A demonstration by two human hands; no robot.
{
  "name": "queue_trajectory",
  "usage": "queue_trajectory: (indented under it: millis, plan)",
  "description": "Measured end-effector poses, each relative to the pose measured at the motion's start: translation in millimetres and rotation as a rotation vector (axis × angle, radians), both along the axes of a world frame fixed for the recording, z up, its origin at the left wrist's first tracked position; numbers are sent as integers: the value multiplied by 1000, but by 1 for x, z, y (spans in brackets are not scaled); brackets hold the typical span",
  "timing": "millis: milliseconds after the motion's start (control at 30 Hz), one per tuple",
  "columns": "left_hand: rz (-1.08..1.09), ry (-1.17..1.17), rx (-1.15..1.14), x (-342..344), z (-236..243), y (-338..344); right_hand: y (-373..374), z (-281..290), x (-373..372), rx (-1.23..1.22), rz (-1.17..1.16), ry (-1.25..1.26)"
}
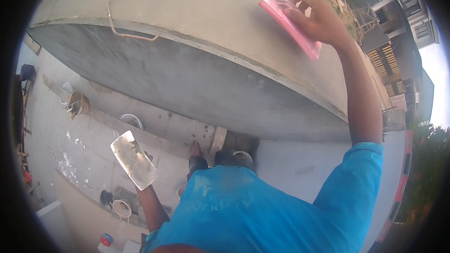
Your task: The person walks on a tiled floor and then smooths a freshly plastered concrete ledge using a pink sponge and a metal trowel. The person repeatedly rubs the sponge along the curved edge to even the surface.
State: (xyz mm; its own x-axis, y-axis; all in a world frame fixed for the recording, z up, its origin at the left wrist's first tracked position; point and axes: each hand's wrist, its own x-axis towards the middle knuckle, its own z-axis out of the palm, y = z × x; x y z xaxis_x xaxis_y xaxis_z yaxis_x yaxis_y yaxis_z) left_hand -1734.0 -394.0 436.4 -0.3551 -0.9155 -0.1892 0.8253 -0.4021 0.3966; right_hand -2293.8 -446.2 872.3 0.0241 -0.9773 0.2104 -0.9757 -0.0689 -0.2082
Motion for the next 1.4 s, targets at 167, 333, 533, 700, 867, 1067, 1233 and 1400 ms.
queue_trajectory:
  millis: [167, 333, 533, 700, 867, 1067, 1233, 1400]
  plan:
    - [-110, 50, -64, -58, 32, -43, -152, -25, 67, -240, 286, 35]
    - [-163, 15, -50, -79, 53, -56, -134, -32, 144, -171, 463, 78]
    - [45, -166, -84, -73, 44, -52, 35, -21, 34, 81, 166, 102]
    - [159, -230, -93, -79, 49, -52, 111, 18, 34, -10, -89, 90]
    - [12, 88, -147, -102, 60, -51, 105, 16, 106, -271, 76, 62]
    - [-229, 555, -122, -188, 112, -23, 119, -64, 170, -209, 172, -280]
    - [-290, 542, -45, -214, 136, -9, 120, -87, 170, -210, 158, -317]
    - [-274, 432, -48, -225, 148, 9, 128, -96, 157, -200, 182, -169]
